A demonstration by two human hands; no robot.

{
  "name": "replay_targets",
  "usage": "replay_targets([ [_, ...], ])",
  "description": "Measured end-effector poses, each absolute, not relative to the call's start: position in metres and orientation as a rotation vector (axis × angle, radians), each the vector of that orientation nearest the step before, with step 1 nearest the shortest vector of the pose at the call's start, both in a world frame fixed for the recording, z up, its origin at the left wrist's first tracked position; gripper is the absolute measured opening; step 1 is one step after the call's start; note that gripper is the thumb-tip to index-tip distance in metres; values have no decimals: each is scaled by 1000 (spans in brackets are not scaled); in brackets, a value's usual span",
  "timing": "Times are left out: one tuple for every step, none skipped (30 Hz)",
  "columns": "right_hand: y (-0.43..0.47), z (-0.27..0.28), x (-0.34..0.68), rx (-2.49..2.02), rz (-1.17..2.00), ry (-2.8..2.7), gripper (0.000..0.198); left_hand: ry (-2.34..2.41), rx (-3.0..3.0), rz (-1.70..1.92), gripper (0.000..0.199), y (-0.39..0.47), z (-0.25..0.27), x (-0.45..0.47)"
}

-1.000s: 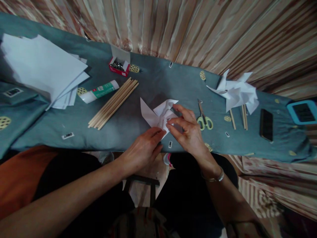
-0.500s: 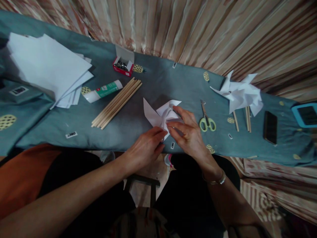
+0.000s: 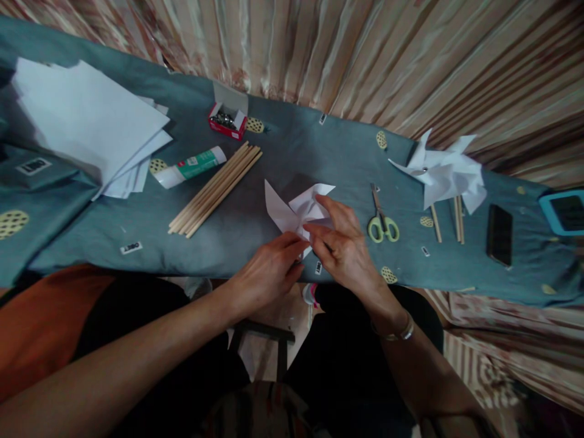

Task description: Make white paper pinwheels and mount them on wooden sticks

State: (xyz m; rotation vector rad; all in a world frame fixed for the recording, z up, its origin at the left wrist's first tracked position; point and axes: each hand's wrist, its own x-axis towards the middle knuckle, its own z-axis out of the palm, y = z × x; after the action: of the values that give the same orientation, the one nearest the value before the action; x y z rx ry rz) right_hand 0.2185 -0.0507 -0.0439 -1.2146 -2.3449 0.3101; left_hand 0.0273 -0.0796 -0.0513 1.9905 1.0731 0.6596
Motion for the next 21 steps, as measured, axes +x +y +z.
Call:
replay_targets([
  [-51,-44,218,-1224,307,-2351,34,1070,1989,664,28,-80,-52,27],
  [-51,-44,218,-1233,306,-2355,36,1068,1986,668,28,-80,-52,28],
  [-51,-44,218,-1244,306,-2357,37,1067,1983,672,29,-80,-52,28],
  [-51,-44,217,-1252,306,-2361,38,1070,1981,675,29,-80,-52,28],
  [-51,-44,217,-1259,305,-2365,39,1074,1980,674,29,-80,-52,28],
  [-51,-44,217,-1264,303,-2369,39,1077,1981,667,29,-80,-52,28],
  [-52,-44,217,-1268,299,-2374,38,1080,1981,662,28,-80,-51,28],
  [-52,-45,217,-1269,289,-2377,37,1081,1982,657,28,-80,-51,28],
  [-52,-45,216,-1267,274,-2381,36,1081,1983,656,27,-80,-51,28],
  [-52,-45,216,-1259,256,-2387,34,1080,1983,657,26,-80,-51,28],
  [-51,-45,216,-1250,236,-2395,33,1079,1983,660,26,-80,-51,28],
  [-51,-45,216,-1241,217,-2403,31,1081,1983,663,25,-80,-51,28],
  [-51,-46,216,-1235,200,-2410,30,1082,1985,666,25,-80,-51,28],
  [-51,-46,216,-1232,189,-2416,30,1084,1987,669,25,-80,-51,27],
  [-51,-46,215,-1234,183,-2417,30,1088,1990,673,25,-79,-51,27],
  [-51,-46,215,-1240,182,-2414,30,1090,1993,673,25,-79,-51,27],
  [-51,-47,215,-1248,185,-2407,31,1091,1995,673,25,-79,-51,27],
  [-51,-47,215,-1252,195,-2402,33,1090,1994,671,24,-79,-51,27],
  [-51,-48,215,-1255,210,-2398,34,1088,1992,665,24,-79,-51,27],
  [-51,-48,215,-1256,225,-2395,35,1088,1989,661,23,-79,-51,27],
  [-51,-49,216,-1257,237,-2393,36,1087,1988,659,23,-79,-51,27],
])
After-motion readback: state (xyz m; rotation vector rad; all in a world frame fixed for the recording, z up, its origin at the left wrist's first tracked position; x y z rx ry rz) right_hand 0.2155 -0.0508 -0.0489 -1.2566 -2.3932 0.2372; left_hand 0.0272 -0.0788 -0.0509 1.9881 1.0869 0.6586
